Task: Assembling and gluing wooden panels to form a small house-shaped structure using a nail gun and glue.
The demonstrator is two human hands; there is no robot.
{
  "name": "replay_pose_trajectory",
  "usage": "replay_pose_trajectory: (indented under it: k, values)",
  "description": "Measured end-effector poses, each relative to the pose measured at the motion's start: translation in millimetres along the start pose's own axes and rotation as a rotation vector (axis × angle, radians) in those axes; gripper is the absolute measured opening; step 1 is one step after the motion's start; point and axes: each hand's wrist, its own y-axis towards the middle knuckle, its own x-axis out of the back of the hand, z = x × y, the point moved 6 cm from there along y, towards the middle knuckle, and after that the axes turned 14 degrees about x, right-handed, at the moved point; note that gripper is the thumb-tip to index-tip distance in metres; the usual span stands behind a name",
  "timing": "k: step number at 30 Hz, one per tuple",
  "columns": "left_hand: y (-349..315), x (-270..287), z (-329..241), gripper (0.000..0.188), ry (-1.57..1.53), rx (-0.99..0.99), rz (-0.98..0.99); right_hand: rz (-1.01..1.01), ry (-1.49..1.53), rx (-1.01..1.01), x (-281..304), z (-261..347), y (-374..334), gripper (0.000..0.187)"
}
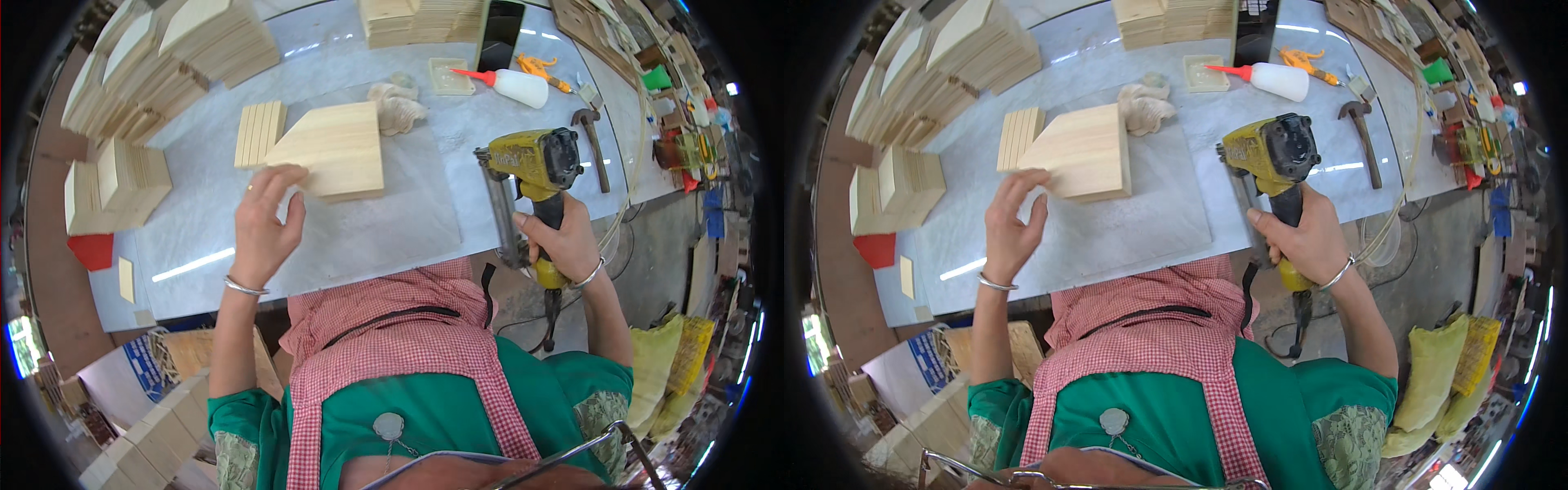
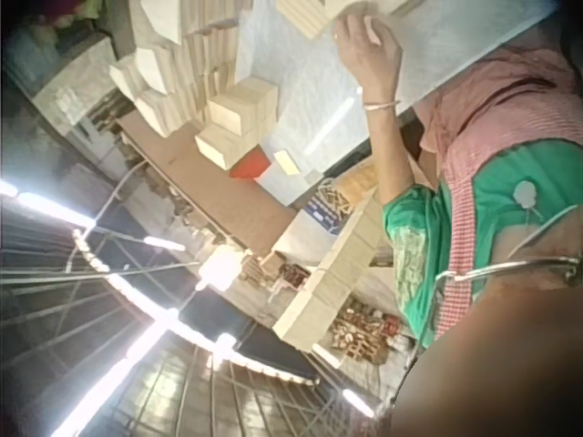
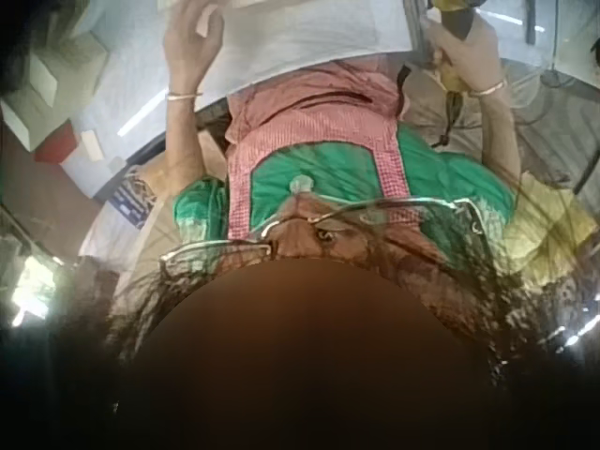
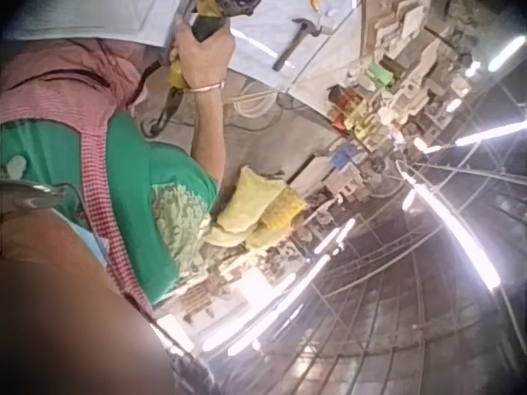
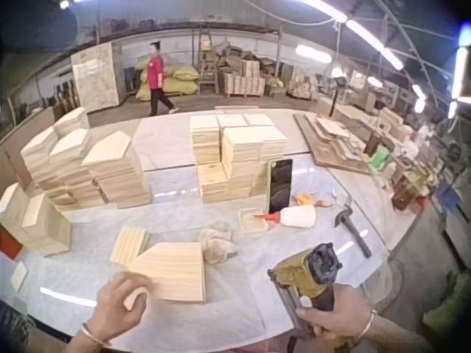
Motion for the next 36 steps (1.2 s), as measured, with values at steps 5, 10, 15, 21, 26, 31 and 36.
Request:
replay_pose_trajectory:
  k: [5, 10, 15, 21, 26, 31, 36]
  values:
    - [86, -38, -47, 0.029, 0.241, -0.059, 0.163, -0.095, -0.714, 0.224, 40, -29, 14, 0.047]
    - [151, -131, -61, 0.052, 0.833, 0.029, 0.596, -0.164, -0.954, 0.163, 65, -77, 31, 0.053]
    - [164, -186, -25, 0.041, 0.701, -0.075, 0.665, -0.198, -1.096, 0.139, 76, -113, 52, 0.061]
    - [152, -180, -27, 0.020, 0.734, -0.094, 0.754, -0.177, -1.135, -0.054, 76, -123, 72, 0.072]
    - [112, -90, -49, 0.031, 0.202, -0.105, 0.221, -0.217, -1.007, -0.089, 71, -131, 83, 0.075]
    - [24, -23, -18, 0.039, 0.211, 0.162, -0.039, -0.289, -1.069, -0.131, 64, -129, 80, 0.065]
    - [-18, -25, 47, 0.047, -0.504, 0.706, -0.129, -0.291, -0.541, 0.582, -28, -39, 100, 0.033]
